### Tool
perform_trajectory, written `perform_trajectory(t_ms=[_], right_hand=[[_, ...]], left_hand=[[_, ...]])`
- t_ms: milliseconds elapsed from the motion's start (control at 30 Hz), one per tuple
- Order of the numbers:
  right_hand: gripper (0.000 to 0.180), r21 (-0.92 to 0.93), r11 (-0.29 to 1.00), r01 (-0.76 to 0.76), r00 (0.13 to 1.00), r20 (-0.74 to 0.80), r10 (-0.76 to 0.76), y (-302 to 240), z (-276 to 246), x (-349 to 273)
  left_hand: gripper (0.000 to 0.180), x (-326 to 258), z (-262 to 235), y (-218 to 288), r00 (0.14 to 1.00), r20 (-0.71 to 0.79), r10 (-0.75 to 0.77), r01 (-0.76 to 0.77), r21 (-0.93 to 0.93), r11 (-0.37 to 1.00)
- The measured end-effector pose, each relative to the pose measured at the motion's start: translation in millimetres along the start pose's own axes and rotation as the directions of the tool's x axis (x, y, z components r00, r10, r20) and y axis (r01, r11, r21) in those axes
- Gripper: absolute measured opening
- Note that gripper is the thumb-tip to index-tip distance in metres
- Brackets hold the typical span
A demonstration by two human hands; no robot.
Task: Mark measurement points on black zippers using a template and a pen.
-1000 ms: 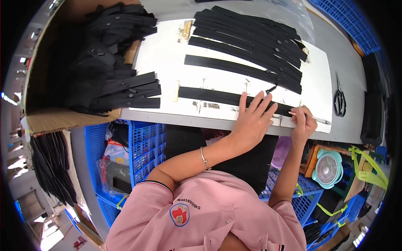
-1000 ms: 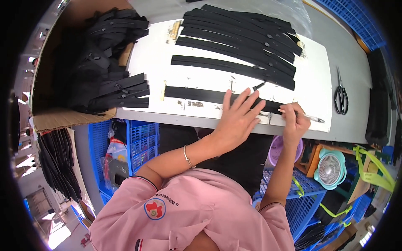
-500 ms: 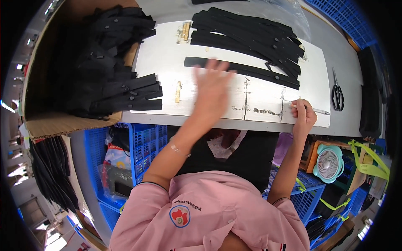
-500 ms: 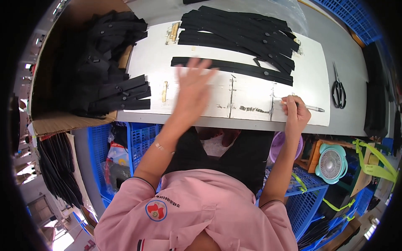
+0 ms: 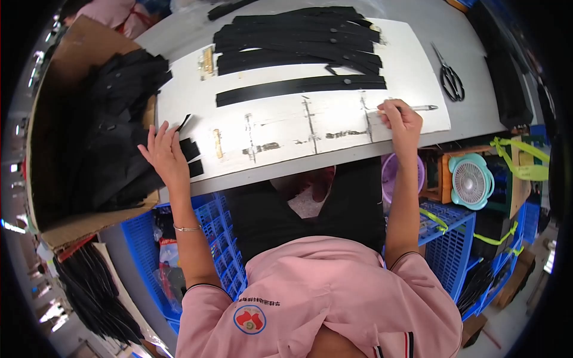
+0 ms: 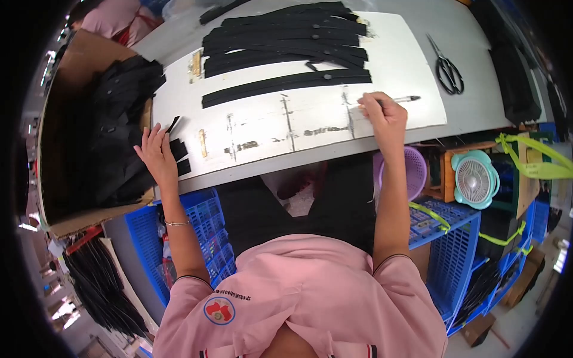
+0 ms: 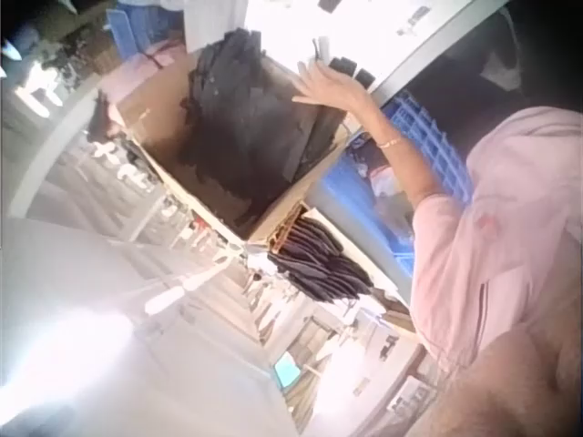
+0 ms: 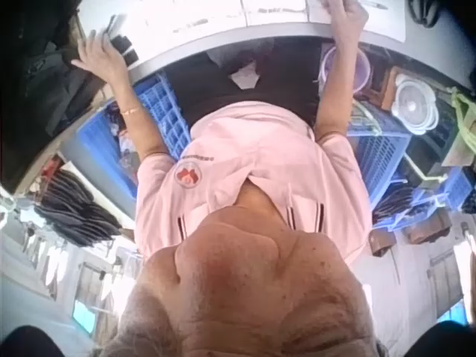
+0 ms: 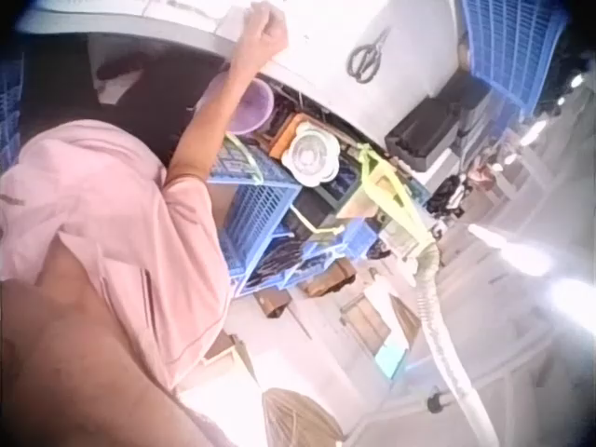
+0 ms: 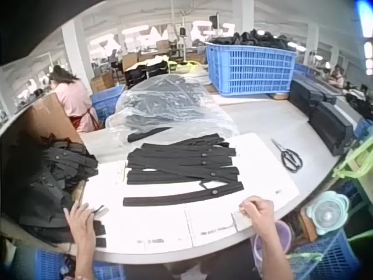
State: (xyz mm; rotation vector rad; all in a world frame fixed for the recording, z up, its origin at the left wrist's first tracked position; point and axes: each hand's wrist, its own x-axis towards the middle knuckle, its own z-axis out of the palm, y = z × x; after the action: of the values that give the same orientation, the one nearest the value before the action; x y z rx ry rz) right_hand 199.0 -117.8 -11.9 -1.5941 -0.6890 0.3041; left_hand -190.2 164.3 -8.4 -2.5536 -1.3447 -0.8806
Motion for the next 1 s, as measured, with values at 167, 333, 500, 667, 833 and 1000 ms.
perform_trajectory(t_ms=[167, 333, 500, 667, 833, 1000], right_hand=[[0.017, 0.054, 0.999, -0.007, 1.0, 0.016, 0.006, -7, 0, 1], [0.029, -0.24, 0.947, 0.215, 0.968, -0.079, -0.24, -19, 20, -24], [0.045, -0.556, 0.66, 0.505, 0.845, 0.163, -0.51, -14, 34, -57], [0.039, -0.695, 0.575, 0.432, 0.859, 0.122, -0.498, -6, 5, -58], [0.034, -0.711, 0.596, 0.372, 0.876, 0.057, -0.479, 9, -23, -52], [0.034, -0.712, 0.604, 0.359, 0.877, 0.035, -0.479, 16, -17, -55]], left_hand=[[0.016, 10, 1, 102, 0.986, 0.129, 0.105, -0.034, -0.464, 0.885], [0.015, 7, 23, 203, 0.92, 0.225, 0.32, -0.065, -0.721, 0.69], [0.021, -1, 31, 252, 0.894, 0.192, 0.405, -0.122, -0.765, 0.632], [0.033, -20, 24, 234, 0.935, 0.122, 0.332, -0.156, -0.7, 0.697], [0.033, -43, 7, 192, 0.933, 0.189, 0.306, -0.163, -0.536, 0.829], [0.046, -61, -13, 161, 0.948, 0.264, 0.18, -0.069, -0.381, 0.922]])
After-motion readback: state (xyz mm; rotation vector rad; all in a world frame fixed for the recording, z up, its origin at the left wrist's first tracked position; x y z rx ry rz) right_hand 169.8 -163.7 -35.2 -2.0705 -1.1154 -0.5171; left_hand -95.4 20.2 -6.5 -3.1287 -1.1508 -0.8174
